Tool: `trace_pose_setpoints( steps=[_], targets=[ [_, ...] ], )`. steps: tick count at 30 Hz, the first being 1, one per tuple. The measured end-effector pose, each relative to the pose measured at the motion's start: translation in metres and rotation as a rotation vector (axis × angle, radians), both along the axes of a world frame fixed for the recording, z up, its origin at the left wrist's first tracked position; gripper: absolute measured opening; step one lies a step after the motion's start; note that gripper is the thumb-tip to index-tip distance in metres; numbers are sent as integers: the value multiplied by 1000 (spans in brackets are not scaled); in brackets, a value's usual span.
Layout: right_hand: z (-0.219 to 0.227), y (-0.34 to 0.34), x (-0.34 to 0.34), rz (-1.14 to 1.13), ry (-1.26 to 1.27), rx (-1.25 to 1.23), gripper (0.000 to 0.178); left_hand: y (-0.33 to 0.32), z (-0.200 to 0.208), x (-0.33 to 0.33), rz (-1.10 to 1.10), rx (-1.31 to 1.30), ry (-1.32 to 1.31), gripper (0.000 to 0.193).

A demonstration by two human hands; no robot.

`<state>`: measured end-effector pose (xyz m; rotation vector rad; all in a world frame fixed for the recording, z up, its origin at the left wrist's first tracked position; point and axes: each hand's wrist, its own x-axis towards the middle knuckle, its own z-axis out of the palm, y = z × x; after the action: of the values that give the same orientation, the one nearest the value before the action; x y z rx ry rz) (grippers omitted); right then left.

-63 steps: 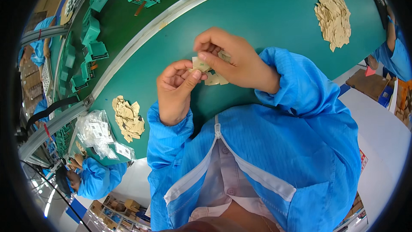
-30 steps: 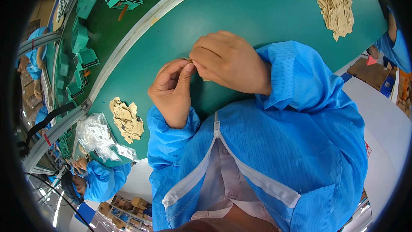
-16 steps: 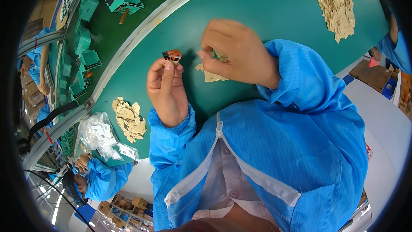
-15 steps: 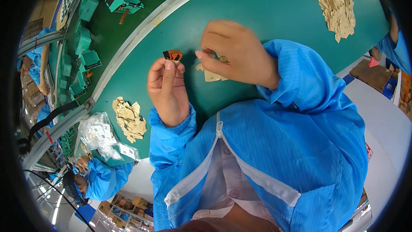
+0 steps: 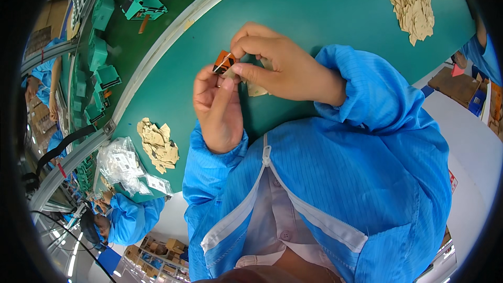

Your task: The person assembles electronic components by hand, placing small black and orange electronic components into green plastic housings.

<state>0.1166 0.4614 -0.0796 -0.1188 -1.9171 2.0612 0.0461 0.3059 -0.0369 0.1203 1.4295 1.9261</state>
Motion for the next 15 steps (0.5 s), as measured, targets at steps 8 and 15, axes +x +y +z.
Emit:
trace_pose_setpoints(
  steps=[8,15],
  targets=[
    [4,7,1,-95,59,669,18,0,9,-14,-145,-260,291,38],
    [9,3,-1,-285,100,428,20,7,8,-7,47,-148,177,31]
  ],
)
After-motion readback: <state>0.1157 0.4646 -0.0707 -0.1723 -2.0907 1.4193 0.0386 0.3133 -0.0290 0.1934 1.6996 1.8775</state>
